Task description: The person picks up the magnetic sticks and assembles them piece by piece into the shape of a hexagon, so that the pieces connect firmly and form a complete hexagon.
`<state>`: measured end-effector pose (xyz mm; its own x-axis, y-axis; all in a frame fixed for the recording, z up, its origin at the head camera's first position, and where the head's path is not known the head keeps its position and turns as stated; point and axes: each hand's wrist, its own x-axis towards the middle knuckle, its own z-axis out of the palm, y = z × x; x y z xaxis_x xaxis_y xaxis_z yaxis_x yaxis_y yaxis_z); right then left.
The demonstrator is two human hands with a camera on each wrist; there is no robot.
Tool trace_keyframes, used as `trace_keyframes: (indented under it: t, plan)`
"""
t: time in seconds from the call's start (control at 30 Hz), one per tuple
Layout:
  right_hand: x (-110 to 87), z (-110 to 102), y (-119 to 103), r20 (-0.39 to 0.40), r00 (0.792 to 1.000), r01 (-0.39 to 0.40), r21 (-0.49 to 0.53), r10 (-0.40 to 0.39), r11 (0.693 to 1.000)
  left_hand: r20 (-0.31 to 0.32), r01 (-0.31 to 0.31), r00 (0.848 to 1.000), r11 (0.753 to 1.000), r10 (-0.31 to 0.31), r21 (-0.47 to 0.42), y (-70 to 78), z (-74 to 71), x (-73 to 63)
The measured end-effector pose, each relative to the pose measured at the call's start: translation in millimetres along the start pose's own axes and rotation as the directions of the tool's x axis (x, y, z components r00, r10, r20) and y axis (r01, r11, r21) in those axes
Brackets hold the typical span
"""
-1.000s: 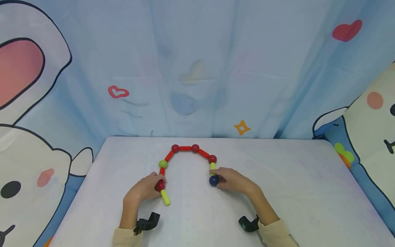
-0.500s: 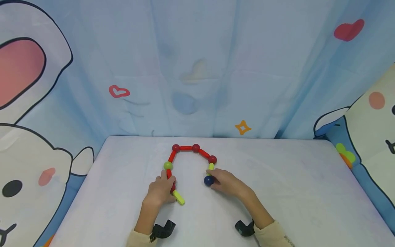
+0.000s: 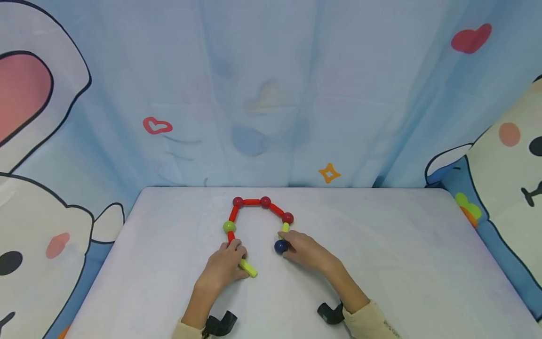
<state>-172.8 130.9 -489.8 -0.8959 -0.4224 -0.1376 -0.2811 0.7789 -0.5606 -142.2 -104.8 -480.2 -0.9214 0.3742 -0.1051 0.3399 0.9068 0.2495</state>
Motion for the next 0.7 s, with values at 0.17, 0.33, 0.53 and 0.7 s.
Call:
trace_keyframes:
  t: [0.17,0.33,0.53,0.7]
  plan:
    - [-0.8,-1,-2,0.007,1.000,0.001,-0.004,-0.001,1.000,-0.096,0.014,0.995,0.999,-0.011,0.030,-0.6,7.0,1.6]
    - [-1.9,-3,-2,0.030,1.000,-0.003,-0.018,0.003,1.000,-0.201,0.035,0.979,0.998,-0.023,0.054,0.5,13.8,1.6]
    - [-2.3,-5,-1,0.045,0.999,0.012,-0.030,-0.011,0.999,-0.246,0.072,0.968,0.995,-0.053,0.069,2.4,17.4,3.0]
    - [-1.8,-3,-2,0.037,0.999,0.027,-0.037,-0.026,0.999,-0.275,0.111,0.958,0.990,-0.083,0.091,5.5,20.1,5.2]
